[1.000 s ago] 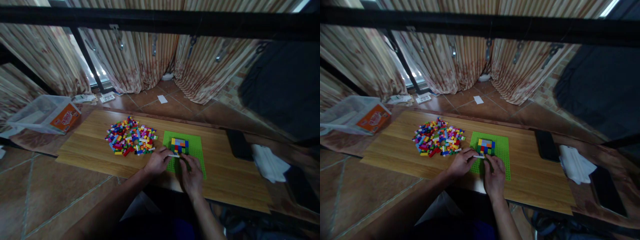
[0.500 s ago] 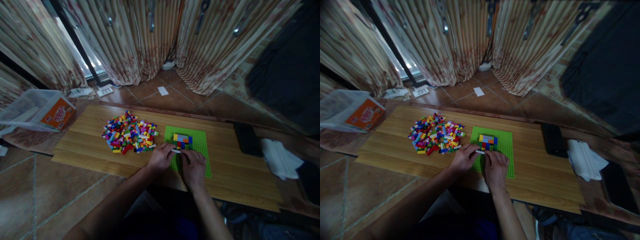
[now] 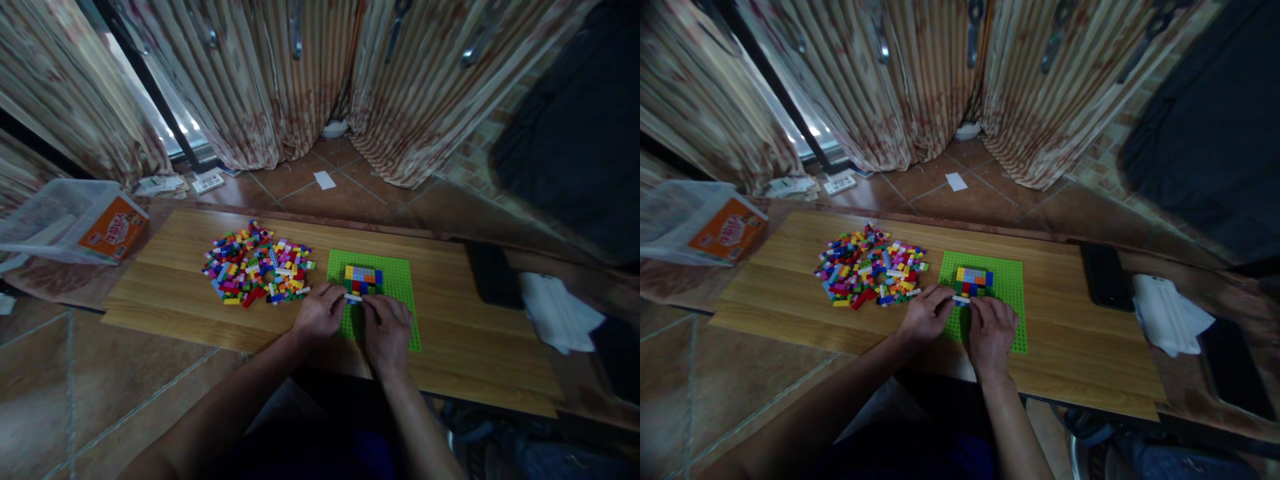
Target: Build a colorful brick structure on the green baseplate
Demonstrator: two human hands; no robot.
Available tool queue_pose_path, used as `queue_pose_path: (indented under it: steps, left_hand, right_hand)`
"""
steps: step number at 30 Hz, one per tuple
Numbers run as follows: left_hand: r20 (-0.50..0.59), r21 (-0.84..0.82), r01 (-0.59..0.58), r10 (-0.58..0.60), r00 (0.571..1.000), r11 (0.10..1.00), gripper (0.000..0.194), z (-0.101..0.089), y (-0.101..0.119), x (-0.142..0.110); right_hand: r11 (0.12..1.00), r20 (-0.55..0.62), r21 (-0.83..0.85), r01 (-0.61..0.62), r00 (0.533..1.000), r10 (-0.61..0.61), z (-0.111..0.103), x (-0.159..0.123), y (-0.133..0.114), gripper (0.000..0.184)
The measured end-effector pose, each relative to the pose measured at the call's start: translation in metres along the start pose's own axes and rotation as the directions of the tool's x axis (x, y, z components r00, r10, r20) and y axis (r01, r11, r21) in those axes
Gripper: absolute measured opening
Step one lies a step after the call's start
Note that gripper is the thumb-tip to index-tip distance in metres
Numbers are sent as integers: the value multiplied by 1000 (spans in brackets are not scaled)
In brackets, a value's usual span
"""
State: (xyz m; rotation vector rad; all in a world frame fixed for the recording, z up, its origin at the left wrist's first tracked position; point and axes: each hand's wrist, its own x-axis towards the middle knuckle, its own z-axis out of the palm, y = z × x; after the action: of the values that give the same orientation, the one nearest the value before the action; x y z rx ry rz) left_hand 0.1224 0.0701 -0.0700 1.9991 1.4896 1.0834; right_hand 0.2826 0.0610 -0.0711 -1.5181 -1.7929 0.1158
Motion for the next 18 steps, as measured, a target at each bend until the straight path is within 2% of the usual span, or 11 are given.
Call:
queue_pose_path:
  steps: [13,18]
  left_hand:
    - [-5,30,-17,17,1000,999,17,2,-2,1]
    - [3,20,-7,7,1000,1000,18,1,-2,1]
  right_hand:
    - [995,-53,54,-86,995,89,1,-3,2,30]
    - [992,-31,74,-105,994,108,1,-3,2,32]
